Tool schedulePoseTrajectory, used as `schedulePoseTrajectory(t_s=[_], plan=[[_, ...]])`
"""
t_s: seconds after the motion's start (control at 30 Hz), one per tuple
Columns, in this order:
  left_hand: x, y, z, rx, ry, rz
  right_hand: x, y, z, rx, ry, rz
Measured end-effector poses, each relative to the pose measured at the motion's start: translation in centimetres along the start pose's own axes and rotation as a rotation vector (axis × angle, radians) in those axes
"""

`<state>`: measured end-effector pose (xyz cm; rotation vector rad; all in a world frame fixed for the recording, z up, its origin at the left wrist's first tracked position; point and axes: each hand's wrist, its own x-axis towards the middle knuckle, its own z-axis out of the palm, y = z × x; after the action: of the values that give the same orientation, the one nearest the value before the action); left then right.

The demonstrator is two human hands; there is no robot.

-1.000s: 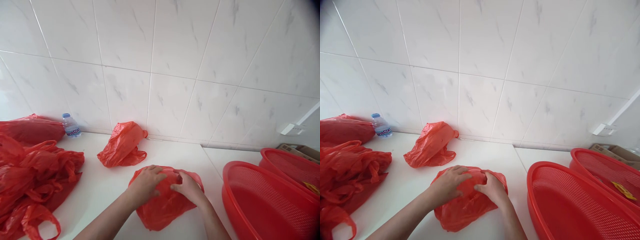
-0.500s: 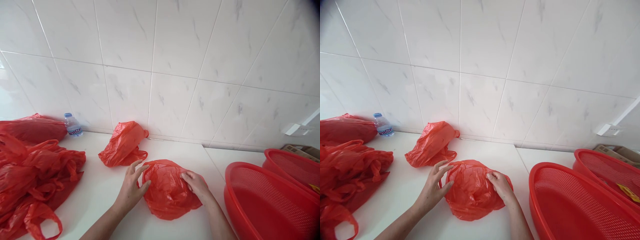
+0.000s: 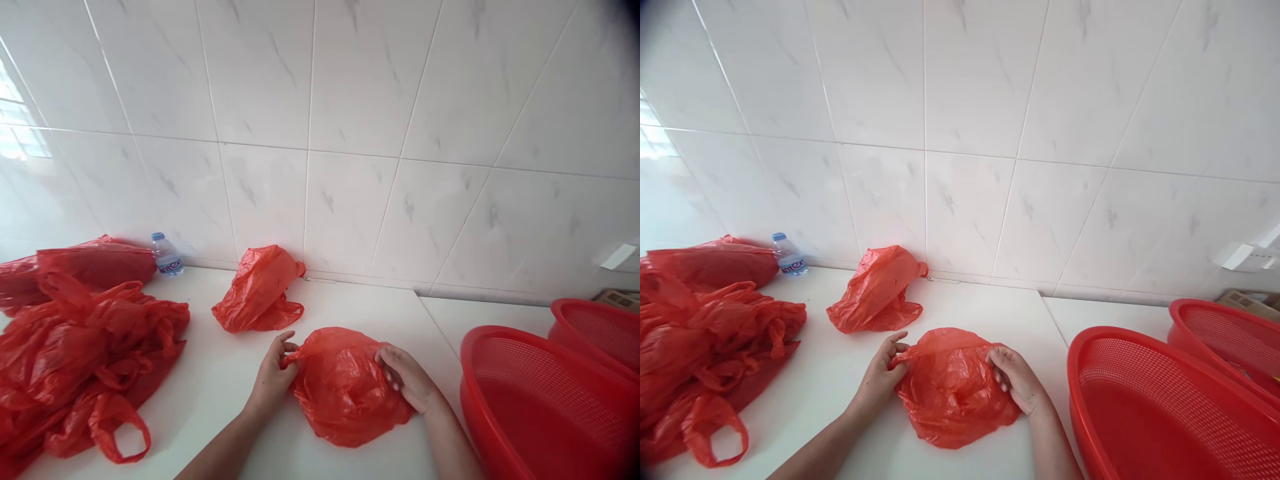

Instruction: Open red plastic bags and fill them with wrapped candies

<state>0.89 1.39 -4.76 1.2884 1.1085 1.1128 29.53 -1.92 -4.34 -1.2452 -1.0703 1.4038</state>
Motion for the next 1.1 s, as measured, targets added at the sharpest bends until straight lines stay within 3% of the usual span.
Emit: schedulePoseTrajectory(t_s=[0.23, 0.63, 0.97, 1.1], plan=[[-0.4, 1.0, 0.2, -0.057, -0.022, 0.033, 0.6, 0.7, -0.7, 0.131, -0.049, -0.037], [-0.2, 0.9, 0.4, -0.012, 0.020, 0.060, 1.6, 0.9, 0.5, 0.295, 0.086, -0.129], [-0.2, 0.2, 0.5, -0.138, 0.054, 0.070, 0.7, 0.8, 0.0, 0.389, -0.056, -0.160], [0.3, -0.2, 0.3, -0.134, 0.068, 0.104, 0.3, 0.8, -0.7, 0.489, -0.058, -0.173]])
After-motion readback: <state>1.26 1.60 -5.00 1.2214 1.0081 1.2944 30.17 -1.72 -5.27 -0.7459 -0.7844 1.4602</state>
